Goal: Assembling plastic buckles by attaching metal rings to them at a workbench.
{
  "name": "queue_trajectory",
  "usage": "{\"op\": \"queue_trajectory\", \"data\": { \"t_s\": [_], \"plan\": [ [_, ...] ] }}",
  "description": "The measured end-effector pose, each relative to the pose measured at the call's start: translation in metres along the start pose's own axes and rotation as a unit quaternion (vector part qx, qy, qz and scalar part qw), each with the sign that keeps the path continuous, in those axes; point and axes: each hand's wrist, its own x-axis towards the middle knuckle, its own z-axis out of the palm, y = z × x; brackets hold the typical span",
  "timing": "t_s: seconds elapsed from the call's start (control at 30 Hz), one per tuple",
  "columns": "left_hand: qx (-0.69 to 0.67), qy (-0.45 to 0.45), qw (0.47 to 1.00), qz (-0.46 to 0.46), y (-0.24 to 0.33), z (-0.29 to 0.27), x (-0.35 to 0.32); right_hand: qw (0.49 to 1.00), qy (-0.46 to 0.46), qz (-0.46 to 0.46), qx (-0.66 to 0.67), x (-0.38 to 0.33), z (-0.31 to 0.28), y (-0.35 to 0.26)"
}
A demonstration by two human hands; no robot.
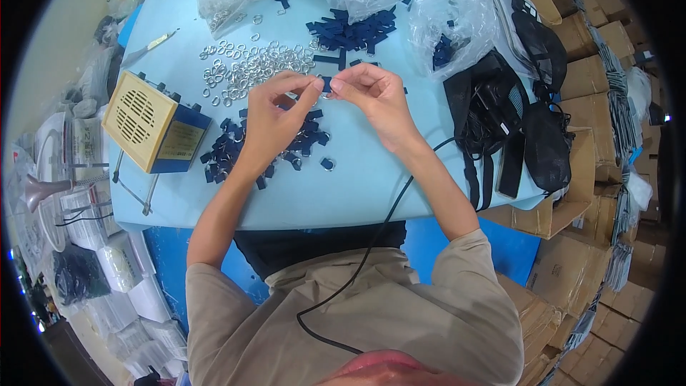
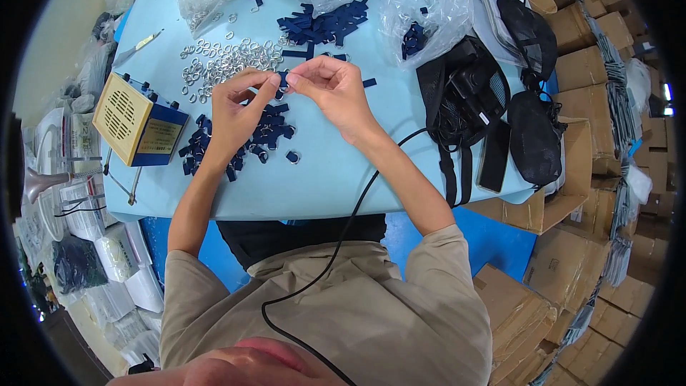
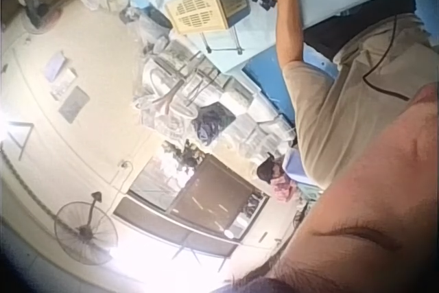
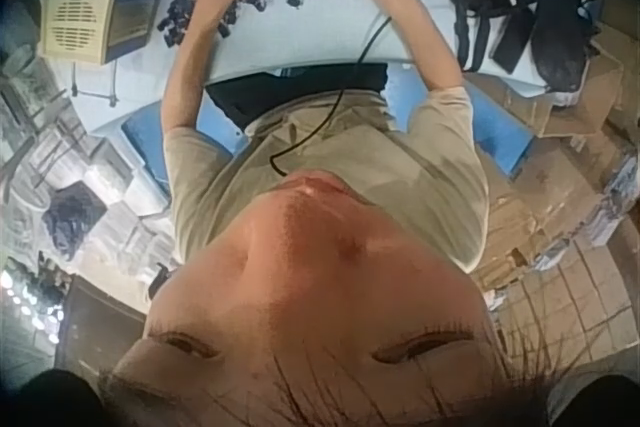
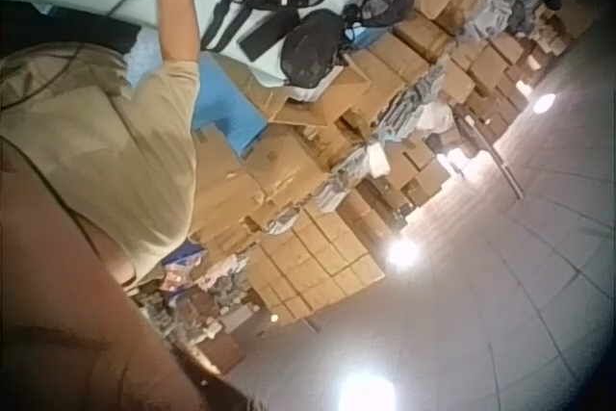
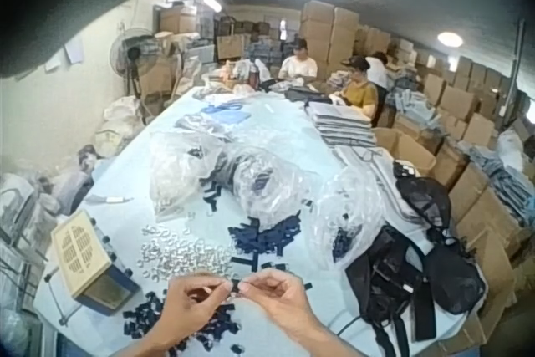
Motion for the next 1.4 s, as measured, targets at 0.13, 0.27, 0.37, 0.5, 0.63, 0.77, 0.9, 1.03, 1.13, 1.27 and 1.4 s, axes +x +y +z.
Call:
{"op": "queue_trajectory", "data": {
  "t_s": [0.13,0.27,0.37,0.5,0.63,0.77,0.9,1.03,1.13,1.27,1.4],
  "plan": [
    [0.007,-0.028,0.999,-0.016,0.001,-0.001,0.0,0.999,0.023,-0.011,-0.019,0.0,0.002,0.002],
    [-0.033,-0.06,0.996,-0.05,0.0,-0.003,0.0,0.995,0.047,-0.038,-0.076,-0.003,0.006,0.0],
    [-0.09,-0.097,0.987,-0.088,0.004,-0.004,0.001,0.998,0.038,-0.028,-0.028,-0.004,0.004,0.004],
    [-0.14,-0.127,0.975,-0.114,0.005,-0.01,0.003,0.999,0.012,-0.003,0.053,-0.002,0.003,0.005],
    [-0.144,-0.124,0.975,-0.119,0.003,-0.004,0.005,0.999,0.013,-0.002,0.044,-0.001,-0.001,0.001],
    [-0.098,-0.08,0.99,-0.068,-0.008,0.002,0.006,0.999,0.011,-0.028,-0.031,-0.002,-0.006,-0.001],
    [-0.058,-0.03,0.997,-0.035,-0.005,-0.006,0.0,0.983,0.006,-0.108,-0.151,0.004,-0.003,0.008],
    [-0.01,-0.005,1.0,-0.01,-0.003,-0.003,0.001,0.828,0.222,-0.337,-0.389,0.011,-0.039,-0.029],
    [-0.019,-0.022,0.999,-0.035,0.002,0.001,-0.002,0.676,0.335,-0.381,-0.535,0.019,-0.086,-0.05],
    [-0.043,-0.029,0.999,-0.012,-0.004,0.007,-0.002,0.681,0.318,-0.333,-0.57,0.019,-0.097,-0.042],
    [-0.03,-0.029,0.999,-0.016,-0.002,0.005,0.001,0.656,0.283,-0.344,-0.609,0.019,-0.077,-0.04]
  ]
}}
